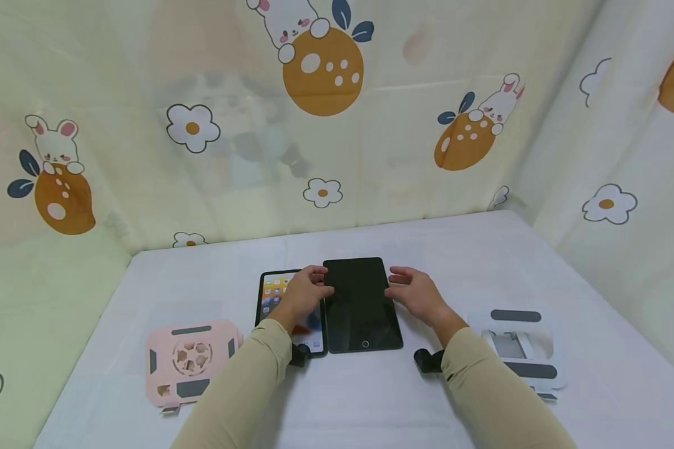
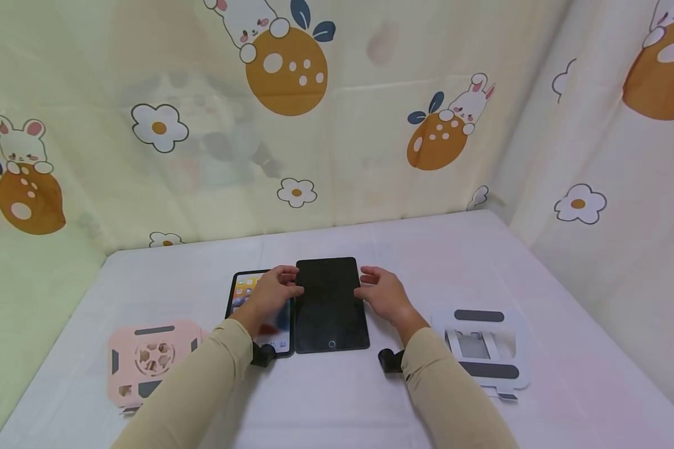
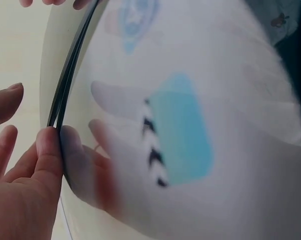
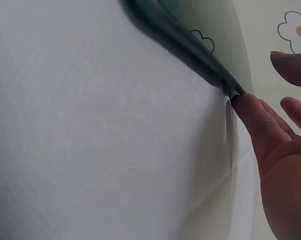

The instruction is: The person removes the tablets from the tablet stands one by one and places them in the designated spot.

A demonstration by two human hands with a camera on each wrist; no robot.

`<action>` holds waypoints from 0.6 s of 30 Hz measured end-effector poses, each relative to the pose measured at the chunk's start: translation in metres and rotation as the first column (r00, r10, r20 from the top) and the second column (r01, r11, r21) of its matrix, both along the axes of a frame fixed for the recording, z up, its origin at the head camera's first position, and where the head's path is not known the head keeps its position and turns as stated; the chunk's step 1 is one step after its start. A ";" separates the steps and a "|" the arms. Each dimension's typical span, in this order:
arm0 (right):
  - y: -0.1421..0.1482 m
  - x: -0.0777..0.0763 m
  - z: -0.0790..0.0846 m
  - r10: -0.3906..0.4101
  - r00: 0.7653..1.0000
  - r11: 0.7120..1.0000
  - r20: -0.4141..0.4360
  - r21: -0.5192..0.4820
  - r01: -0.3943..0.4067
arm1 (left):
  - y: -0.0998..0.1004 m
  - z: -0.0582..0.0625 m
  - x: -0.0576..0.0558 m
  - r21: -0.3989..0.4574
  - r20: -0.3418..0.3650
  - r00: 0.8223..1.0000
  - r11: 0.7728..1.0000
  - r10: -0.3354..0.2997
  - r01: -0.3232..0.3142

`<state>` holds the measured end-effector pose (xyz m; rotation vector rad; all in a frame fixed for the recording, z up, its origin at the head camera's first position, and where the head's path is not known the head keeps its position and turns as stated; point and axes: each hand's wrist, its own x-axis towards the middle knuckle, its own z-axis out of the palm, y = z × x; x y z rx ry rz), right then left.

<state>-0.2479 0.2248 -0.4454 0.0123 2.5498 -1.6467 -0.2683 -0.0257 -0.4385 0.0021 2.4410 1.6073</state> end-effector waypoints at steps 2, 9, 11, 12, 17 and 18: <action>0.000 -0.001 -0.001 -0.003 1.000 1.000 0.000 0.000 0.003 | 0.000 -0.001 0.000 -0.001 -0.001 1.000 1.000 0.003 -0.003; -0.002 -0.001 -0.002 0.001 1.000 1.000 -0.007 -0.004 -0.001 | -0.001 -0.002 0.000 -0.007 -0.004 1.000 1.000 -0.002 0.002; -0.002 0.000 -0.002 0.000 1.000 1.000 -0.005 -0.010 0.000 | -0.002 -0.002 0.000 -0.012 -0.007 1.000 1.000 -0.006 0.006; -0.003 0.000 -0.002 -0.002 1.000 1.000 -0.006 -0.016 0.002 | -0.003 -0.003 -0.001 -0.014 -0.008 1.000 1.000 -0.008 0.008; -0.003 0.002 -0.002 0.000 1.000 1.000 -0.006 -0.017 0.000 | -0.004 -0.003 -0.002 -0.010 -0.007 1.000 1.000 -0.019 0.018; -0.003 0.002 -0.002 0.003 1.000 1.000 -0.007 -0.016 -0.003 | -0.004 -0.003 -0.002 -0.006 -0.006 1.000 1.000 -0.019 0.019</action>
